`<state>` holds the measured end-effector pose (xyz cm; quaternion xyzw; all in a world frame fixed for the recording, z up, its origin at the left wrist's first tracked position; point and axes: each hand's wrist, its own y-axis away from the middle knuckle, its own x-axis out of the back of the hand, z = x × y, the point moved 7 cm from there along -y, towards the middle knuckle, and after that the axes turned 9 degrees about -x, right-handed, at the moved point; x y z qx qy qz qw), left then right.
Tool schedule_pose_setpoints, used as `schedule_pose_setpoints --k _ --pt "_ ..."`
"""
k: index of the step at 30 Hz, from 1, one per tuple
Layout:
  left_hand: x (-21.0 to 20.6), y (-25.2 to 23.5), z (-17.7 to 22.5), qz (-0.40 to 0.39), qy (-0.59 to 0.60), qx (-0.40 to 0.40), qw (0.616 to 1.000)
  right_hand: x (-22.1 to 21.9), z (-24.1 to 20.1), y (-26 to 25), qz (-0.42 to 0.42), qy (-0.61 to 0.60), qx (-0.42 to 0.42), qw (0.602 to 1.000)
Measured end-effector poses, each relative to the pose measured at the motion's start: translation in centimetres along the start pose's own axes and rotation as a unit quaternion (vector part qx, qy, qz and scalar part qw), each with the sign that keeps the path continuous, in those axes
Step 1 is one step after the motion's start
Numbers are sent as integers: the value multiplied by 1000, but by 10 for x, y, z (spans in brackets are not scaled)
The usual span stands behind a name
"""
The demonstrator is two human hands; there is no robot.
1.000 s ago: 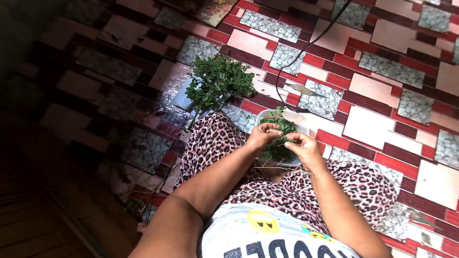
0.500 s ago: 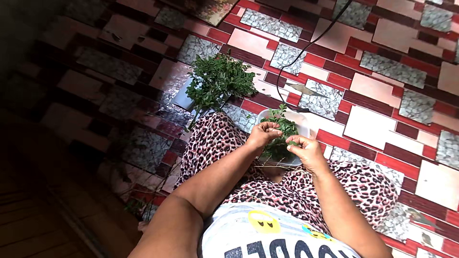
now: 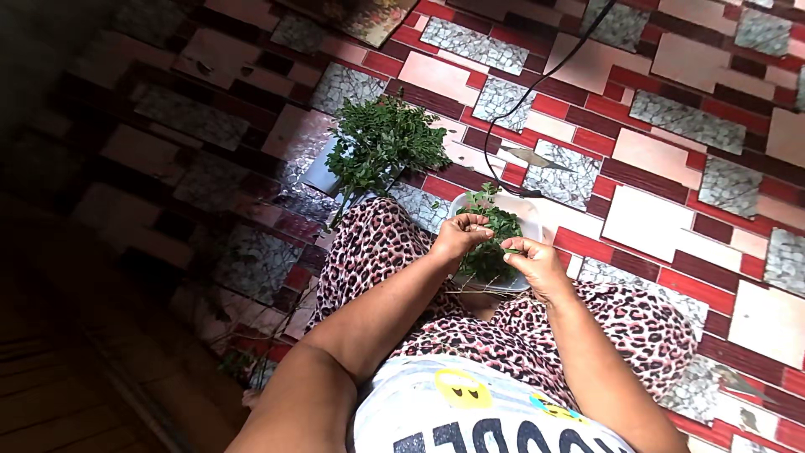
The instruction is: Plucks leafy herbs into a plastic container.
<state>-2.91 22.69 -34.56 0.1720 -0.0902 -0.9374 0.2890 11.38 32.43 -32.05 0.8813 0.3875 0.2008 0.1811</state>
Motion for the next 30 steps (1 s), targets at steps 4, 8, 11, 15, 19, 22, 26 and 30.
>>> schedule_pose_setpoints --k 4,8,11,15,19,22,26,30 --pt "0 2 -2 0 -14 -6 1000 0 2 0 -7 33 1 999" --pt "2 0 4 17 6 5 1000 3 0 2 -6 43 -2 999" --pt "2 -1 5 16 9 2 1000 5 0 2 -24 21 -14 999" --pt "0 -2 3 12 12 1 1000 6 -3 0 -22 17 30 999" --pt "1 -9 0 17 30 -2 999 5 -13 4 18 93 104 990" --pt "14 -13 6 56 35 -21 998 4 -20 9 53 156 167 972" --pt "31 -15 25 71 125 -37 989 13 -26 13 116 239 190 945" --pt "38 -5 39 29 197 -56 978 43 -12 2 203 266 87 938"
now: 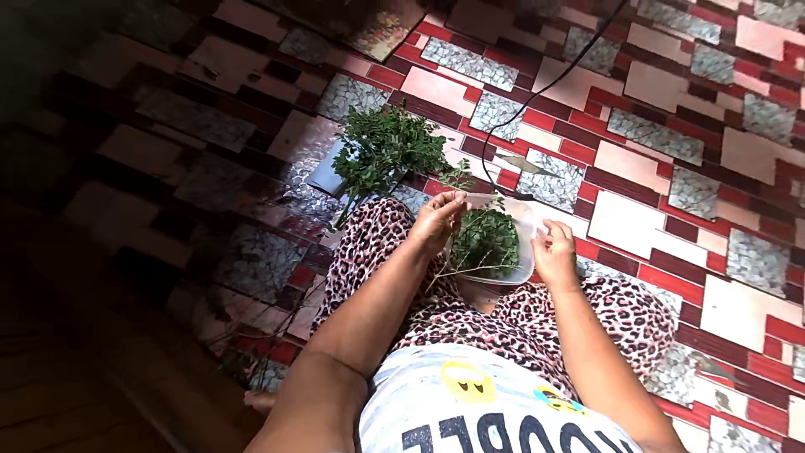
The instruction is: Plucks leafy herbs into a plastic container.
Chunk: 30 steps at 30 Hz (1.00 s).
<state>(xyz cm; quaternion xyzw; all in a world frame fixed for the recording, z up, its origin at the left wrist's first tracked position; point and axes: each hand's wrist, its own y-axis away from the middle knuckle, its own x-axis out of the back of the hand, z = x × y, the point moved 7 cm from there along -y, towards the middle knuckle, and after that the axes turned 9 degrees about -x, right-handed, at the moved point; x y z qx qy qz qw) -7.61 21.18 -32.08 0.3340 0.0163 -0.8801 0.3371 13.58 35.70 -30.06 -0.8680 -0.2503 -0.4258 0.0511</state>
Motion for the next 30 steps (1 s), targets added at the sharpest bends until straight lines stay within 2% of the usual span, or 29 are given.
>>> schedule_pose_setpoints --k 3,6,11,15,19,24,27,30 --pt "1 4 5 -18 12 3 1000 -16 32 -4 -80 -13 -130 988" --pt "1 6 10 -31 32 -4 999 -33 43 2 -131 -27 -186 973" --pt "31 -5 29 42 135 -58 988 -30 34 13 -86 11 -141 986" --pt "57 -9 33 120 226 -67 964 1 25 36 -32 -25 -131 991" --pt "56 -11 31 129 220 -73 964 45 22 65 35 -94 -115 988" --pt "49 -13 31 94 183 -72 976 96 26 102 112 -201 -109 967" --pt "44 -17 28 69 160 -80 981 116 19 125 127 -253 -93 954" --pt "41 -18 27 67 156 -79 982 122 8 143 110 -268 -82 954"
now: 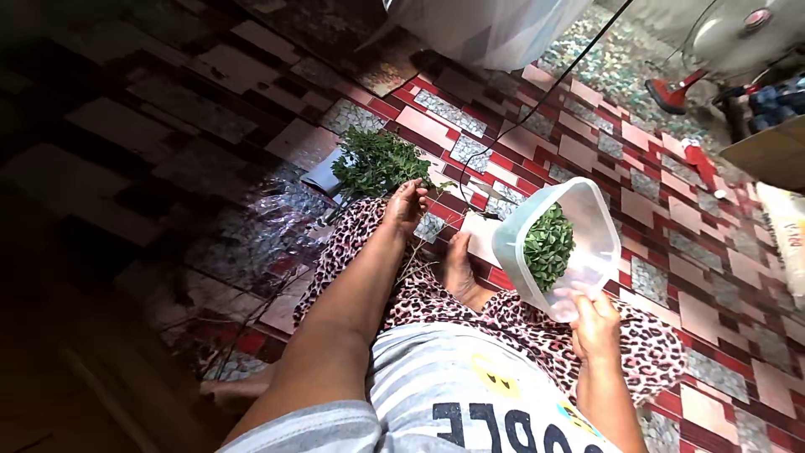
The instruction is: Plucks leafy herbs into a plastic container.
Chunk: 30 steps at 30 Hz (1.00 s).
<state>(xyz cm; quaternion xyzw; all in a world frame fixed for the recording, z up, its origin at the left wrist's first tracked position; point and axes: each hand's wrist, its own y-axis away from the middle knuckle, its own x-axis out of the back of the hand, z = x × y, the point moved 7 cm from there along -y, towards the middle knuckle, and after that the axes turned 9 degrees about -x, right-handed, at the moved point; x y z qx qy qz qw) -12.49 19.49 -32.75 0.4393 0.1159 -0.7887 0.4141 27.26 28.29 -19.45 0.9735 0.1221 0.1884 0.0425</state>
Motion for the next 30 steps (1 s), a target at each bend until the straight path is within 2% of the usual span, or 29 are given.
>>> schedule_pose_setpoints --k 4,8,11,16,22,24,30 --pt "0 -1 -3 3 -27 -8 1000 -7 -11 14 -24 31 13 999" --pt "-2 1 -2 18 -33 -13 999 -19 -3 11 -42 93 13 995" --pt "-7 5 -1 17 -29 -9 999 -25 16 5 -33 142 -20 989" --pt "-12 7 -9 -36 -55 -2 998 -41 53 -22 -39 204 -64 976" --pt "-17 17 -19 -76 -145 -7 986 -79 90 -56 -73 214 -109 968" --pt "-21 27 -19 -88 -191 -2 978 -91 94 -60 -88 209 -121 966" --pt "-38 31 -28 -88 -215 10 973 -120 100 -63 -128 229 -157 952"
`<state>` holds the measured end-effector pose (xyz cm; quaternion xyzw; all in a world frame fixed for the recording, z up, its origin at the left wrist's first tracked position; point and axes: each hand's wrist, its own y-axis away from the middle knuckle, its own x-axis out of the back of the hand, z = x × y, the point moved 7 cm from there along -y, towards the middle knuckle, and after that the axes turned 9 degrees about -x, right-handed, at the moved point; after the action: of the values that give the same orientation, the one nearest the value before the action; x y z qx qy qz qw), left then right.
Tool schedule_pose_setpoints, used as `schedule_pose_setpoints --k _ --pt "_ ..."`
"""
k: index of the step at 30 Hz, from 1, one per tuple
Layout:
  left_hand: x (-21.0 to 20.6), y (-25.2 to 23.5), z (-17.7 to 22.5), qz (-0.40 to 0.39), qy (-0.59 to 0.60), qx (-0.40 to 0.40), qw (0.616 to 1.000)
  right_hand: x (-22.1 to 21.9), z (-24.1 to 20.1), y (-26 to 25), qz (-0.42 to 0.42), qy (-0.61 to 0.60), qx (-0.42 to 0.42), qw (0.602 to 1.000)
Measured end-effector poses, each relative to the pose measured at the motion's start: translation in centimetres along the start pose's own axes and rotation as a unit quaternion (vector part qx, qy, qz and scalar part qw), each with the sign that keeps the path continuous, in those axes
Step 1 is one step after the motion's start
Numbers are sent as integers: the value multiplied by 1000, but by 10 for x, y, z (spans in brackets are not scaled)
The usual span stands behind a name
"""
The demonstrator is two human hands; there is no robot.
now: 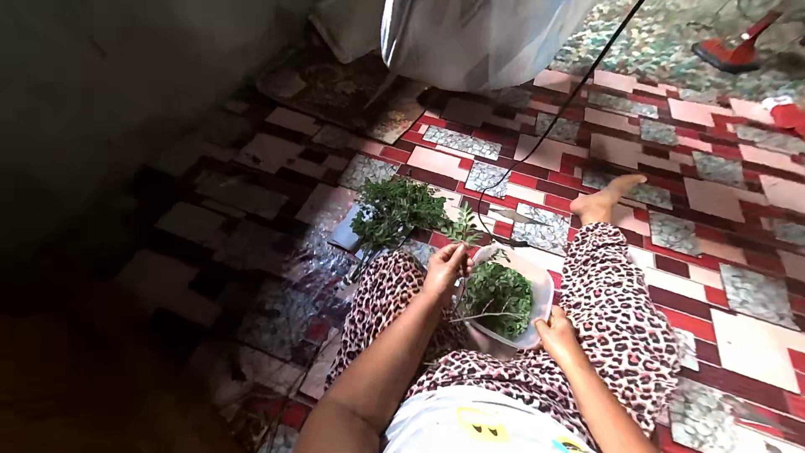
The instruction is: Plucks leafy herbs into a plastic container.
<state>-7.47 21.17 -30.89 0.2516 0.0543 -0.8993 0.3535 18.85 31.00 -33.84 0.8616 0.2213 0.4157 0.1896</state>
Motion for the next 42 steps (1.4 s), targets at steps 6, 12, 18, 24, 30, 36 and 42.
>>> schedule_pose_setpoints --k 6,12,18,24,30,36,42 --pt "-37 2 9 -44 -10 22 999 1 2 -6 -12 35 -4 999" --pt "-51 18 -7 -28 20 92 995 0 4 -10 -36 55 7 998" --pt "-45 23 -27 -72 6 115 991 51 -65 12 -15 95 130 987" --pt "-47 12 -44 -164 -21 138 976 -7 -103 -26 -319 -259 93 907" --pt "-36 10 -55 -157 -65 157 973 -46 -87 -34 -385 -410 75 824" --pt "-38 5 -65 -116 -52 163 978 -29 -76 -54 -247 -384 118 882" --pt "-35 5 -69 -99 -66 188 975 8 -101 -38 -88 -188 379 902"
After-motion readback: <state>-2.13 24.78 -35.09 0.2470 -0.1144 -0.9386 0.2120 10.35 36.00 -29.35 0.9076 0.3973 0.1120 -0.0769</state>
